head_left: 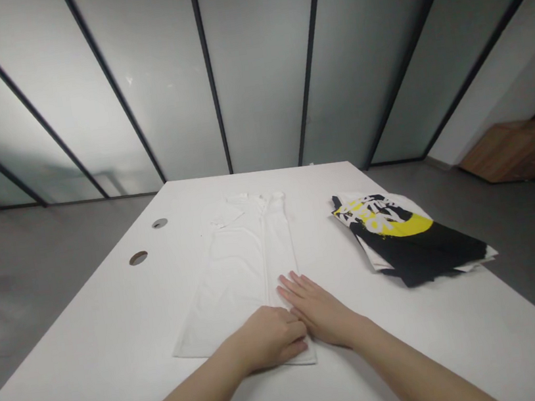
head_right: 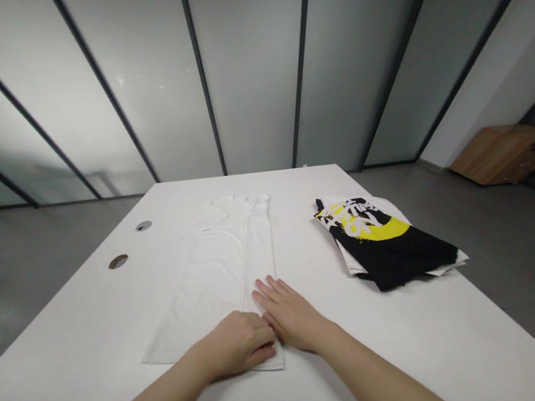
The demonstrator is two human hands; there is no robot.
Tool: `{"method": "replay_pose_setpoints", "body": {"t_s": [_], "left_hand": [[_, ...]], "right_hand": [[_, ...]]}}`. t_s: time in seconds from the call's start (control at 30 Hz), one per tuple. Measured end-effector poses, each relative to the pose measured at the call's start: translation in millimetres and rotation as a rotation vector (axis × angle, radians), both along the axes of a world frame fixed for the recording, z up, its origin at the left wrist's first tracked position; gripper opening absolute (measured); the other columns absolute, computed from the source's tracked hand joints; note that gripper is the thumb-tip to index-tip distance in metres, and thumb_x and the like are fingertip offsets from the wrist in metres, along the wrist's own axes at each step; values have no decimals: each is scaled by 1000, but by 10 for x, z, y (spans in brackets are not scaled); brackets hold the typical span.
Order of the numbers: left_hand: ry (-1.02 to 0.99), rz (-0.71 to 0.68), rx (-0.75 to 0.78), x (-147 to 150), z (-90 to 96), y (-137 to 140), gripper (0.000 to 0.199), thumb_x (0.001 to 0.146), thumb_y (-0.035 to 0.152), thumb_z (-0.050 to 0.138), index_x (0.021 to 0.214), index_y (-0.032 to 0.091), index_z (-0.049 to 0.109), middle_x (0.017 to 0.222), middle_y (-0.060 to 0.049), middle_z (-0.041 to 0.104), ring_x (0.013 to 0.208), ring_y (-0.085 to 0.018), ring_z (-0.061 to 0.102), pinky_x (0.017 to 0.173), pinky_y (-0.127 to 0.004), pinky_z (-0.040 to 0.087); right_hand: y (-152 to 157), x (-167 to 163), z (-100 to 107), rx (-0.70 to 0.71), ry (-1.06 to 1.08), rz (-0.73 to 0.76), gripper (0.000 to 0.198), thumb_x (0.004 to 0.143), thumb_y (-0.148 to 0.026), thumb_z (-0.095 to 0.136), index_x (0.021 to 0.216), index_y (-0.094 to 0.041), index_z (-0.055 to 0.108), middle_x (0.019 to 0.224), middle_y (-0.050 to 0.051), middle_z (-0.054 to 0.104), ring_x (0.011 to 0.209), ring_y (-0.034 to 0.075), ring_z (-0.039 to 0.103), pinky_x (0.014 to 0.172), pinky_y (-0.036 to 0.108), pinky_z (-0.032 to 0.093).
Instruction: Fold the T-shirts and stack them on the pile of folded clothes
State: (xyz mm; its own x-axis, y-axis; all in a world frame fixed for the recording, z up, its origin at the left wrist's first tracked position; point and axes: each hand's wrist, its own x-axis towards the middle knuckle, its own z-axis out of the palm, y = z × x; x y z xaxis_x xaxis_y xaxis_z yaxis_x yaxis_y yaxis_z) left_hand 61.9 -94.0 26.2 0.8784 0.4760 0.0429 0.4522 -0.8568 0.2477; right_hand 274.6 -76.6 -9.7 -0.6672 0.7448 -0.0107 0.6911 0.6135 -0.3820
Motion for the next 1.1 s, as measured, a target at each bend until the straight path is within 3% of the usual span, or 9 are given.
{"method": "replay_pose_setpoints", "body": {"t_s": [0.2,0.37,0.53,0.73,0.8,0.9,1.1], "left_hand": [[102,132,-34,83,-72,4,21,108,35,49,110,20,65,92,-6,79,83,-26,77,68,-33,55],[118,255,-14,123,-114,-13,24,110,35,45,112,20,64,93,-7,79,81,-26,77,68,-34,54],[59,200,70,200,-236,-59,19,107,30,49,101,20,64,97,-6,75,92,-23,71,80,-35,53],[21,310,157,220,-299,-117,26,105,37,53,122,20,63,125,-12,67,117,-29,61,99,-44,49],[-11,349,163,187,-351,-124,41,105,45,52,135,19,60,144,-16,60,135,-33,53,113,-48,41],[-9,358,173,131,-462,-132,66,106,56,42,159,16,44,169,-20,38,157,-37,30,127,-54,22],[53,333,88,83,-528,-201,83,106,65,31,172,17,16,177,-19,9,164,-41,9,130,-60,9]], "right_hand": [[54,27,-31,-58,43,-50,54,112,-31,35,164,-21,42,175,10,27,164,29,16,132,56,20],[297,-10,-16,-43,135,-70,55,112,-34,33,164,-21,42,173,11,32,163,29,21,131,57,22],[649,-210,16,20,46,-5,64,107,-40,45,166,-17,38,174,13,29,163,31,22,131,55,22],[1030,-389,-73,87,-148,-101,77,106,-55,39,169,-13,28,176,15,18,163,36,15,132,56,15],[1174,-399,-80,94,-175,-142,77,107,-55,35,169,-12,27,176,15,18,163,36,15,131,54,16],[1392,-405,-54,97,-203,-199,78,107,-56,31,169,-9,27,176,16,17,163,36,16,131,51,17],[1618,-460,-2,107,-230,-293,80,105,-58,32,169,-9,27,176,17,18,163,38,16,131,52,16]]}}
